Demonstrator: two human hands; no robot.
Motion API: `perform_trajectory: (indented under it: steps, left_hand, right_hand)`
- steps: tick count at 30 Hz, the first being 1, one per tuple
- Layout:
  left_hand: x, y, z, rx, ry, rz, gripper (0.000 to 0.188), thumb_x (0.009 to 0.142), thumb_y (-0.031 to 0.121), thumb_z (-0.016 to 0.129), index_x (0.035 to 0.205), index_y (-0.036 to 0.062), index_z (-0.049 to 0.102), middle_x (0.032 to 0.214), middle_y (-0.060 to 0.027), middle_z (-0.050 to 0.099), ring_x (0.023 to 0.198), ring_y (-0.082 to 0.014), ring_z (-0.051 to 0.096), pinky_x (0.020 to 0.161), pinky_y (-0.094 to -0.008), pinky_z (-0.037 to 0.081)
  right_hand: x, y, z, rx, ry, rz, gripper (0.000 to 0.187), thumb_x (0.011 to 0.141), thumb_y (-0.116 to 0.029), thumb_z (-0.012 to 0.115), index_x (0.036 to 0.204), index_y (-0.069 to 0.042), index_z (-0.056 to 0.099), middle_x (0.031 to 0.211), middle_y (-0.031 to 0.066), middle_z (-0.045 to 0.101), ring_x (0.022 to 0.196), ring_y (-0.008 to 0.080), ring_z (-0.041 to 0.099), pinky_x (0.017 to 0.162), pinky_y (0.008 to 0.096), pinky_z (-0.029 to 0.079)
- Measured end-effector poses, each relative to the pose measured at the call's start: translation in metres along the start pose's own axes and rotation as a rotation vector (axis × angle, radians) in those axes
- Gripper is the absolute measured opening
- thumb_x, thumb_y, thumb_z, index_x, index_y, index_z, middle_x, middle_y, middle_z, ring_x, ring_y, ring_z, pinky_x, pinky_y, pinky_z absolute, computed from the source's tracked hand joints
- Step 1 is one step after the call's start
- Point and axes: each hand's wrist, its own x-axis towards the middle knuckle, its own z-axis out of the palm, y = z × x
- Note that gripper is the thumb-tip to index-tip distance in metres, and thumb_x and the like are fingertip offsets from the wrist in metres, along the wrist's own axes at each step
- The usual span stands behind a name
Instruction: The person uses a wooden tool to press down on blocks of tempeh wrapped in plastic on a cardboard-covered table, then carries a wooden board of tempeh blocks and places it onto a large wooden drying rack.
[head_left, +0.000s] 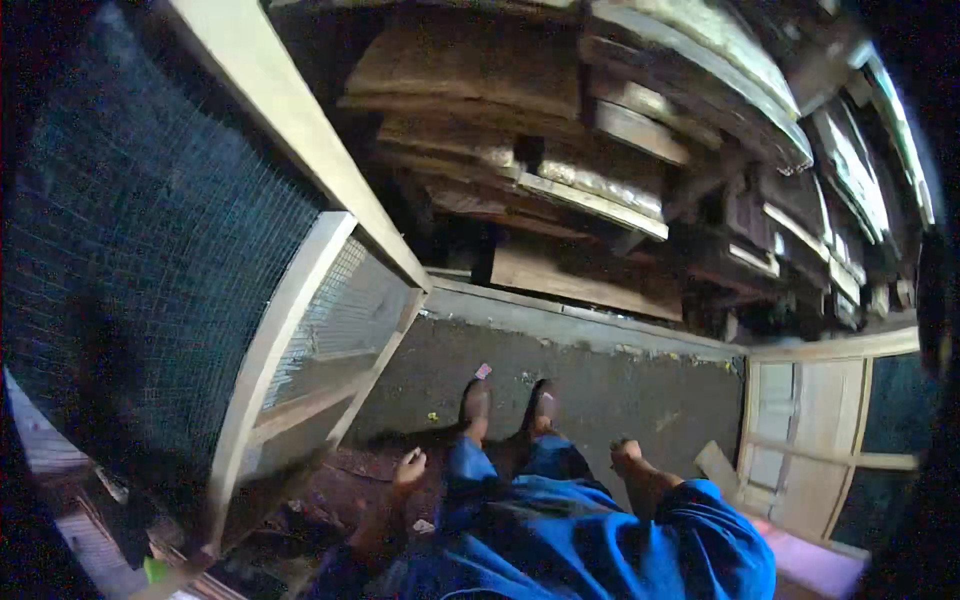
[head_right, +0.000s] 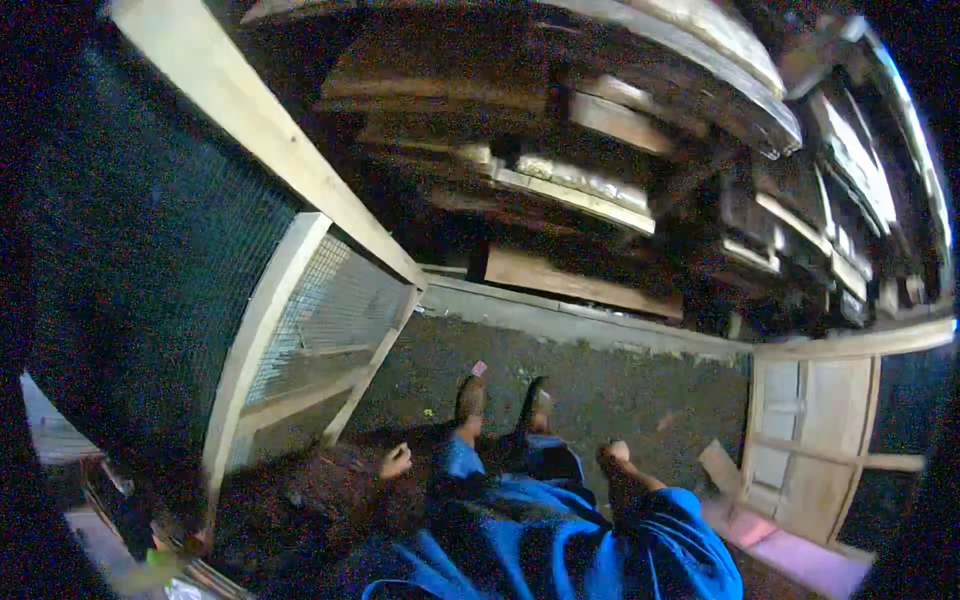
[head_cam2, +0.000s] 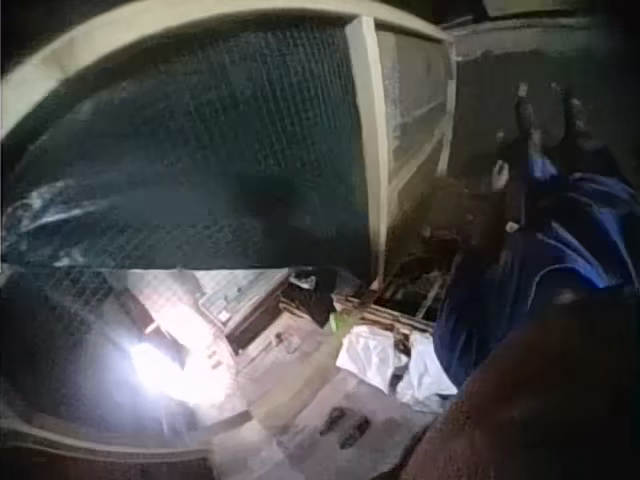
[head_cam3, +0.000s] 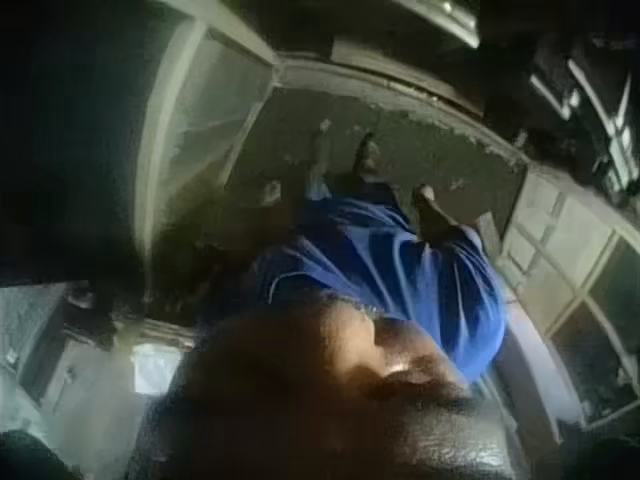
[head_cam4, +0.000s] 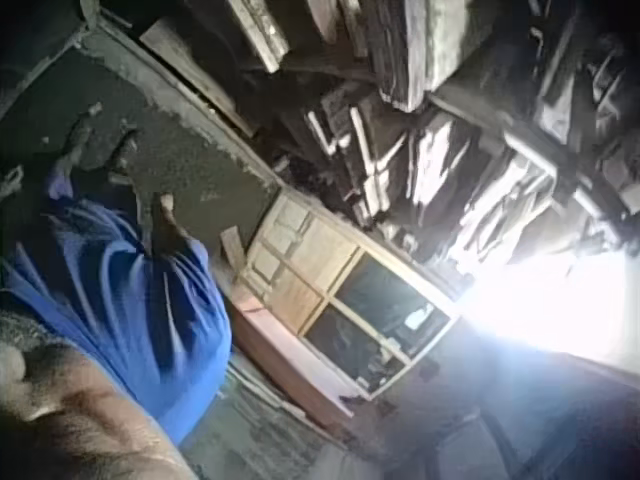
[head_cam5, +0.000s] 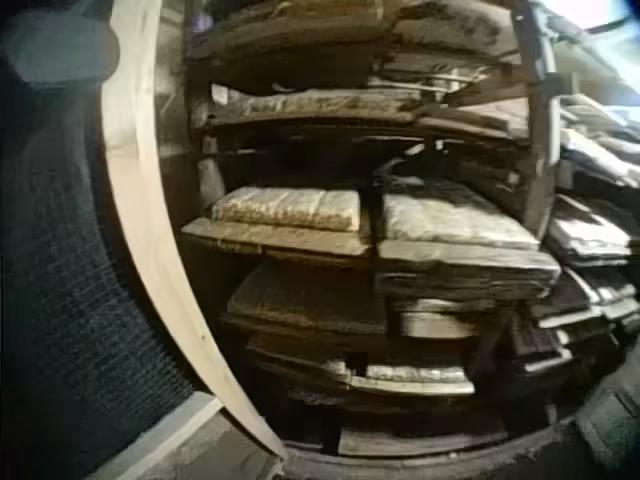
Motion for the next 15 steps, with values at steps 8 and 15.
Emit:
perform_trajectory:
  steps: [8, 15]
  left_hand:
    - [-0.023, 0.072, 0.047, 0.522, 0.130, 0.134, 0.055, 0.093, 0.037, 0.059, 0.140, 0.0124, 0.042, 0.071, 0.0010, 0.052, 0.058, -0.0101, 0.047, 0.051, -0.0265, 0.039]
    - [-0.056, 0.091, 0.137, 0.709, 0.202, 0.253, 0.058, 0.096, 0.036, 0.052, 0.145, 0.0104, 0.034, 0.131, -0.0124, 0.052, 0.101, -0.0251, 0.061, 0.079, -0.0407, 0.051]
  right_hand:
    - [-0.008, -0.049, -0.051, 0.234, 0.278, -0.087, 0.061, 0.087, -0.031, 0.064, 0.132, 0.006, 0.046, 0.122, 0.0254, 0.059, 0.111, 0.0320, 0.060, 0.089, 0.0372, 0.049]
    - [-0.041, -0.104, -0.109, 0.641, 0.239, -0.132, 0.061, 0.086, -0.036, 0.065, 0.132, 0.000, 0.050, 0.118, 0.0225, 0.062, 0.113, 0.0330, 0.059, 0.095, 0.0384, 0.046]
